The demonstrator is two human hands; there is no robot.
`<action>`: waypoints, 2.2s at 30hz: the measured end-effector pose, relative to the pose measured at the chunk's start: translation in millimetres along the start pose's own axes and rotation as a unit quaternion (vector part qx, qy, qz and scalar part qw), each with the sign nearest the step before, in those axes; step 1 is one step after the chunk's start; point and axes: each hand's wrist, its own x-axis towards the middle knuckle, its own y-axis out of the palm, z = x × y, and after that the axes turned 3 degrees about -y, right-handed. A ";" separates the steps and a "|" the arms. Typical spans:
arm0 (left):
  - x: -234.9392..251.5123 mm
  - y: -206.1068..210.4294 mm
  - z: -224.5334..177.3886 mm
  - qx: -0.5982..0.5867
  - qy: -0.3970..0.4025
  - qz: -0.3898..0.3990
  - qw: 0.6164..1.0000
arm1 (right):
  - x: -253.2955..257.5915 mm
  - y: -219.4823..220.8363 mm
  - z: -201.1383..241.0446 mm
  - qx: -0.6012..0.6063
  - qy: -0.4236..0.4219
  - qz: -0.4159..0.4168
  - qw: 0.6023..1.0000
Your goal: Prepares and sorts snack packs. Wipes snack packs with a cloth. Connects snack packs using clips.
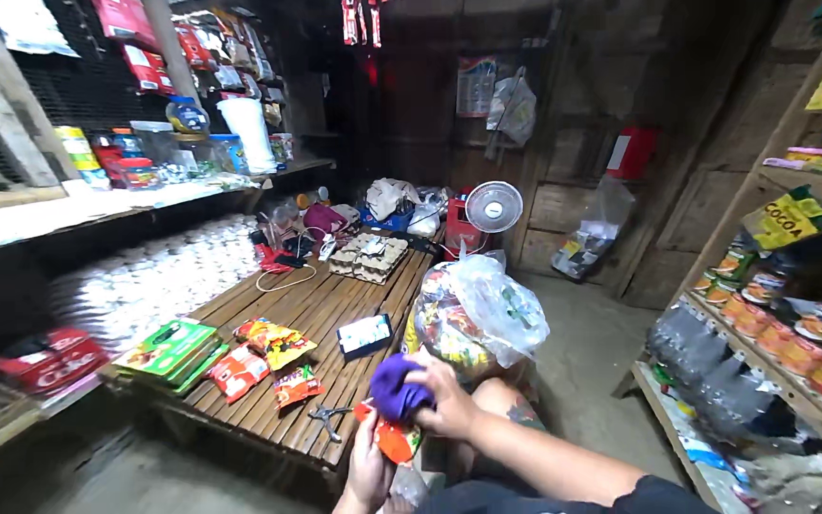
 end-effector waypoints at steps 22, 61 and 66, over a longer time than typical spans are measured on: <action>12.3 -18.7 14.4 -0.101 -0.094 0.030 0.990 | -6.6 1.1 -68.8 0.212 0.309 -0.099 0.922; 43.8 -63.6 9.9 -0.231 -0.073 -0.146 0.959 | 38.9 -91.7 -63.4 0.067 0.095 -0.073 0.991; 31.6 -63.5 32.7 0.260 0.049 0.051 0.963 | 16.6 -2.0 -33.5 0.422 0.322 0.228 0.816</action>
